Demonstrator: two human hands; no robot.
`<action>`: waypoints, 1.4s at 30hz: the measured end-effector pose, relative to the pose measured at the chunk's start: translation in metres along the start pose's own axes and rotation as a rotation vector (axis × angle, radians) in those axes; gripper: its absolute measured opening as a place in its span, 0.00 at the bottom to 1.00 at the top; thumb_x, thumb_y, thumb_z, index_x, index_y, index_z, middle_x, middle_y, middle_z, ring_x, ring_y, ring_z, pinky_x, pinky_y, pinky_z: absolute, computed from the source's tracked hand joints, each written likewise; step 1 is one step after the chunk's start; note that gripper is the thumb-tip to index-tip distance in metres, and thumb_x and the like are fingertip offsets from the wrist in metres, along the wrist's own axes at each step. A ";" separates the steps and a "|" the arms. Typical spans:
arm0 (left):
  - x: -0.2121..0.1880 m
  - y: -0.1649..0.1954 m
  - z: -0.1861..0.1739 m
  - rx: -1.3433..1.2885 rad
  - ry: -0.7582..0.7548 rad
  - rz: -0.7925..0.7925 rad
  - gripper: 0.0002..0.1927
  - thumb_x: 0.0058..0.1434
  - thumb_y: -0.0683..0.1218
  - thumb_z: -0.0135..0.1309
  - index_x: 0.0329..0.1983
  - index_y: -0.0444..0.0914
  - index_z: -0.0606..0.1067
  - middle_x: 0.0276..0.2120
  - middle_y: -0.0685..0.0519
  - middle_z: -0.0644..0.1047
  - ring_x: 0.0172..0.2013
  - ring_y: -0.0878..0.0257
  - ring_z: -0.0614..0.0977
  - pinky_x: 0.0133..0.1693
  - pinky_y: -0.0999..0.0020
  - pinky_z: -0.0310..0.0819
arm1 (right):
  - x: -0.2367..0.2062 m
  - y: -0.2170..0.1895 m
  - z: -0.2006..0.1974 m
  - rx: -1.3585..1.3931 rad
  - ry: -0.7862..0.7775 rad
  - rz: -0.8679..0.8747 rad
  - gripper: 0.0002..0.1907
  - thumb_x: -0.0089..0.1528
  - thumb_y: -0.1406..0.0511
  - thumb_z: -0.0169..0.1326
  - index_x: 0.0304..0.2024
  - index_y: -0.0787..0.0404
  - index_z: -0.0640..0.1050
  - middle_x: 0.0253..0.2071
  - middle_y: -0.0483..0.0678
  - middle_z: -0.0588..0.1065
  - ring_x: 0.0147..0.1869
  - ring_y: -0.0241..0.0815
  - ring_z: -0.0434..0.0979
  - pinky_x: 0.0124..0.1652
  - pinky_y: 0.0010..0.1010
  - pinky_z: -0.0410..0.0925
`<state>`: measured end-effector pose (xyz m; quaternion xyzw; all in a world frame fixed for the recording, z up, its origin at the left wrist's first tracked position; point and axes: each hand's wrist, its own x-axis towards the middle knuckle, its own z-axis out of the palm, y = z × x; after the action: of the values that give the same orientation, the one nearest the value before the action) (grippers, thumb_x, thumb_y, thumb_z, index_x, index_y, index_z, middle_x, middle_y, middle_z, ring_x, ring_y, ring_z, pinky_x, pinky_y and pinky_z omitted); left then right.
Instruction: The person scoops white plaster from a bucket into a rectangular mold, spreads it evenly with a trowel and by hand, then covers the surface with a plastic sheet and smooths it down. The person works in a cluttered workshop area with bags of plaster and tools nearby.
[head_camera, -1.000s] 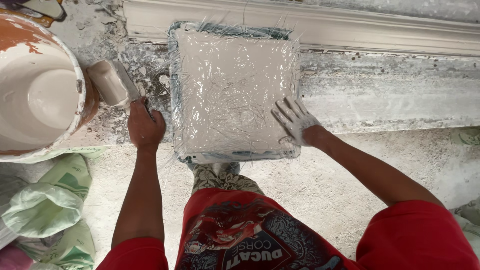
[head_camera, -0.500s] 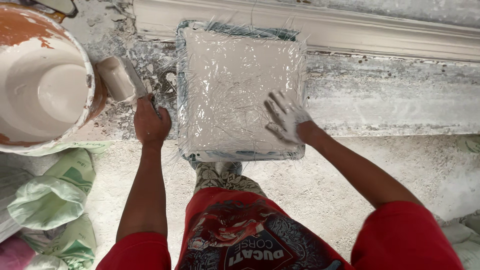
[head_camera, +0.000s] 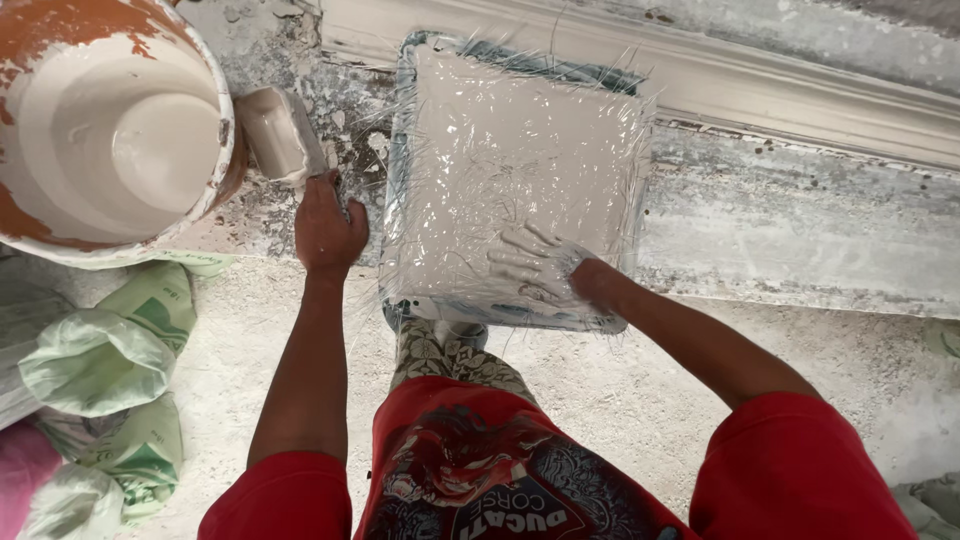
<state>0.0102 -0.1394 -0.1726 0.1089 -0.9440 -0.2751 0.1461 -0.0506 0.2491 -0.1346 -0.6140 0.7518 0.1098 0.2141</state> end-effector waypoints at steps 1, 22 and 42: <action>0.000 0.000 0.000 -0.014 -0.026 -0.026 0.25 0.62 0.45 0.48 0.62 0.28 0.69 0.46 0.37 0.74 0.41 0.44 0.80 0.44 0.48 0.75 | 0.003 0.002 0.000 -0.038 -0.033 -0.064 0.29 0.72 0.49 0.29 0.75 0.41 0.49 0.80 0.42 0.40 0.83 0.49 0.33 0.74 0.53 0.32; 0.002 0.001 -0.006 -0.020 0.047 0.035 0.25 0.63 0.45 0.50 0.62 0.30 0.69 0.49 0.37 0.75 0.44 0.43 0.81 0.47 0.49 0.76 | 0.063 -0.016 -0.022 0.111 0.224 0.026 0.28 0.72 0.48 0.32 0.75 0.33 0.56 0.80 0.43 0.45 0.83 0.54 0.38 0.75 0.60 0.35; 0.004 0.000 -0.007 -0.019 0.012 -0.009 0.25 0.62 0.45 0.49 0.61 0.30 0.69 0.47 0.37 0.75 0.42 0.43 0.81 0.45 0.48 0.76 | 0.102 -0.043 -0.063 -0.022 -0.038 0.099 0.34 0.70 0.43 0.17 0.77 0.41 0.46 0.80 0.42 0.40 0.83 0.49 0.33 0.73 0.58 0.25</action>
<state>0.0091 -0.1434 -0.1661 0.1135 -0.9399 -0.2842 0.1516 -0.0366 0.1234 -0.1213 -0.5761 0.7758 0.1403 0.2158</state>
